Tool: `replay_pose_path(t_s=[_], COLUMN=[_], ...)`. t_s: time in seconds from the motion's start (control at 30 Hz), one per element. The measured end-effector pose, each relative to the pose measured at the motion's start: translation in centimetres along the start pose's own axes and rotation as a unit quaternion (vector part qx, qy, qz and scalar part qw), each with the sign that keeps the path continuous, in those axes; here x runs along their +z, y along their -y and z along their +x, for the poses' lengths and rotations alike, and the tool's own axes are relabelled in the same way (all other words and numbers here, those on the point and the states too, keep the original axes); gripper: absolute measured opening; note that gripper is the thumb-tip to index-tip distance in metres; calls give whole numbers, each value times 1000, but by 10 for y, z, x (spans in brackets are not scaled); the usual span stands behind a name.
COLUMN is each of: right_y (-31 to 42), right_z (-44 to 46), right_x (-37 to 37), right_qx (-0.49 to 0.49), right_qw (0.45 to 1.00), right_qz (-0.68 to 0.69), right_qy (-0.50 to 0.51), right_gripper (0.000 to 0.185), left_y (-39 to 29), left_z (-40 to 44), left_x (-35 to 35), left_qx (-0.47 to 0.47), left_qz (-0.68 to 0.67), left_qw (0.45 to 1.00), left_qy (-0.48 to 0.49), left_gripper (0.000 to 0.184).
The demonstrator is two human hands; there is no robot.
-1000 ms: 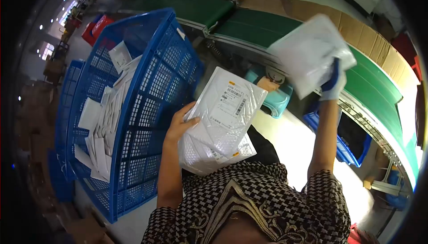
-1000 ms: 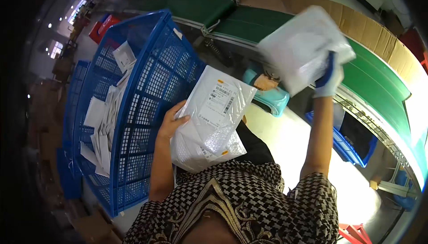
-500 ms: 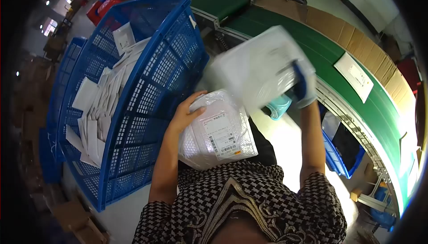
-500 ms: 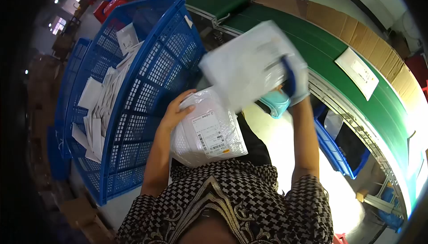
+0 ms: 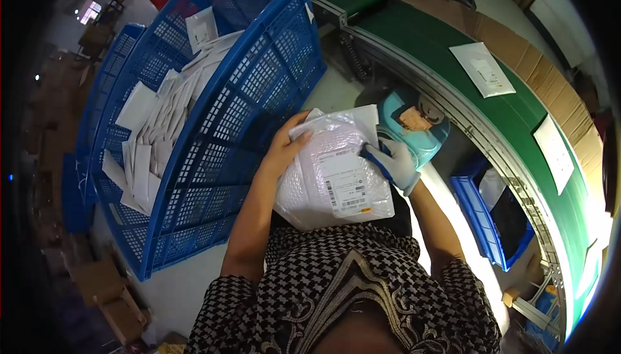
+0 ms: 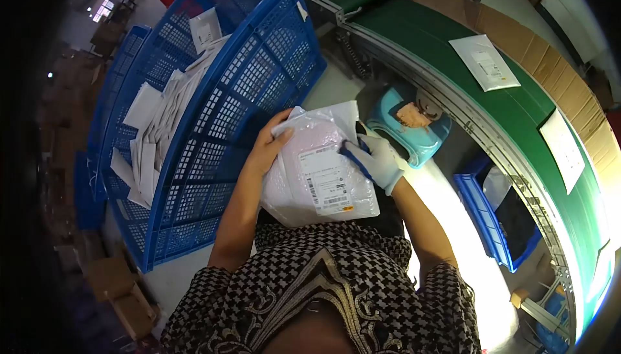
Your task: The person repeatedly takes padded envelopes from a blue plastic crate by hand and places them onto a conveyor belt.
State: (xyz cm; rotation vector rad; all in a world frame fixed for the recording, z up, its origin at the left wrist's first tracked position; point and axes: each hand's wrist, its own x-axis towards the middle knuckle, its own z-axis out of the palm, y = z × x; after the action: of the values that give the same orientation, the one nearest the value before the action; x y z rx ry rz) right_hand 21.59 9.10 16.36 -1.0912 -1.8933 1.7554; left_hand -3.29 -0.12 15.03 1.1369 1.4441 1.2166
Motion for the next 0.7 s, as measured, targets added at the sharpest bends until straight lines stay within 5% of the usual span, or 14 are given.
replay_pose_path(t_s=[0.07,0.1,0.2,0.33,0.47,0.53,0.57,0.63,0.67,0.7], right_y=[17,18,23,-27,-57,-54,-46,-25,-12,1], right_z=[-5,0,26,80,91,57,45,22,11,-1], right_x=[-20,-35,-92,-184,-168,-110,-73,-17,2,16], right_qx=[-59,52,-49,-111,-58,-196,-50,-397,-396,-187], right_qw=[992,981,921,863,905,970,991,915,916,979], right_qz=[-21,63,129,250,270,-94,112,-73,-64,72], right_qy=[-111,-178,-363,-424,-324,-105,-45,16,19,-27], right_gripper=[27,24,26,20,27,30,32,31,31,27], left_y=[9,9,4,4,0,0,1,-5,-11,-17], left_z=[-6,-6,-7,-6,1,2,-1,-2,2,8], left_x=[-2,-2,-1,7,3,1,0,-2,-2,0], left_qx=[-27,-25,-12,6,17,-8,-23,-26,-17,-5], left_qz=[-50,-55,32,42,0,-47,-69,-55,-42,-31], left_qw=[998,998,999,999,1000,998,996,996,997,997], left_qy=[-20,-19,3,8,-21,-38,-48,-69,-70,-65], left_gripper=[50,50,51,51,50,48,47,46,44,43])
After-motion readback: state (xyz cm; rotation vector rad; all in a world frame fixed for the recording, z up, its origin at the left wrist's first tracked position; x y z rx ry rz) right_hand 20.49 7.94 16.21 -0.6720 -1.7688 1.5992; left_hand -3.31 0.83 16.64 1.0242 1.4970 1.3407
